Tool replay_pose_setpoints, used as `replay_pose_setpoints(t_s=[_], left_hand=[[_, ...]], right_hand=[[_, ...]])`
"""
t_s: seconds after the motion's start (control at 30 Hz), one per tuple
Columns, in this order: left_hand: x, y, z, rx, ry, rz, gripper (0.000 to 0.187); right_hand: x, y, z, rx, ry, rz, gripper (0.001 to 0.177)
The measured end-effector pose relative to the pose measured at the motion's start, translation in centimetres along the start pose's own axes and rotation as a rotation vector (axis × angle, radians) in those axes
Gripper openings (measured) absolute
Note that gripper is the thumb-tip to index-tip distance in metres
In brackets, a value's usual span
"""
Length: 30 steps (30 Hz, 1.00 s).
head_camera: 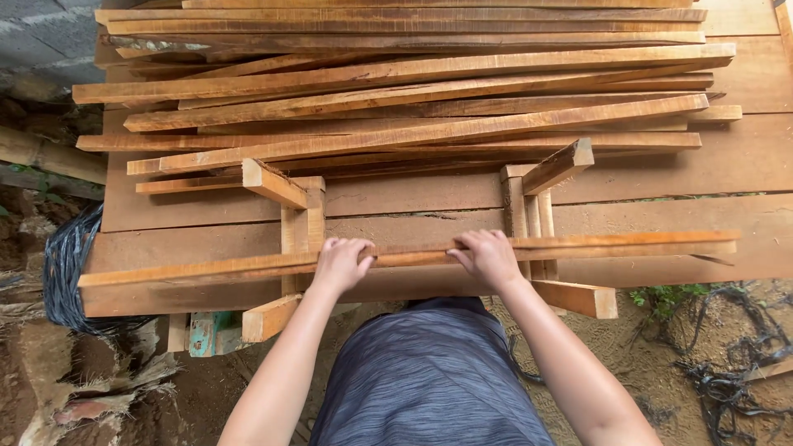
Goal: The person ties bundles of thin wooden planks together using black straps. They then lift the tied bundles and place them onto a larger stack of similar wood pieces on a wooden workbench.
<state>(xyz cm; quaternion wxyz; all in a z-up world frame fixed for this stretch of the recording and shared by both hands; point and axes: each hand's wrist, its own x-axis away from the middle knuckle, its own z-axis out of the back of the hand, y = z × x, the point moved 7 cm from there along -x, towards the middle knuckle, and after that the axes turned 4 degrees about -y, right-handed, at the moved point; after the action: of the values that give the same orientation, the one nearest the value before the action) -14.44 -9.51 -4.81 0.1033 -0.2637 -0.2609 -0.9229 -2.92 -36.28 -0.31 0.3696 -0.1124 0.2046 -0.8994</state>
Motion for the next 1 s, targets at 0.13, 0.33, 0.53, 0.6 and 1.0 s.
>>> replay_pose_setpoints(t_s=[0.13, 0.33, 0.53, 0.6, 1.0], left_hand=[[-2.2, 0.3, 2.7, -0.071, 0.096, -0.003, 0.035], [-5.2, -1.3, 1.1, -0.137, 0.038, 0.162, 0.049], [-5.0, -3.1, -2.9, -0.095, 0.065, 0.171, 0.05], [-2.8, -2.2, -2.1, -0.168, 0.383, 0.037, 0.053], [2.7, 0.3, -3.5, 0.005, 0.309, -0.079, 0.05]], right_hand=[[-2.8, -0.2, 0.9, 0.033, 0.033, -0.039, 0.033], [-4.9, 3.3, -3.9, 0.039, -0.158, -0.11, 0.041], [-4.0, 2.5, -2.7, 0.061, 0.079, -0.009, 0.034], [-3.0, 1.7, -1.1, 0.071, 0.298, 0.016, 0.032], [1.9, -0.2, -4.6, 0.02, -0.127, -0.166, 0.049]])
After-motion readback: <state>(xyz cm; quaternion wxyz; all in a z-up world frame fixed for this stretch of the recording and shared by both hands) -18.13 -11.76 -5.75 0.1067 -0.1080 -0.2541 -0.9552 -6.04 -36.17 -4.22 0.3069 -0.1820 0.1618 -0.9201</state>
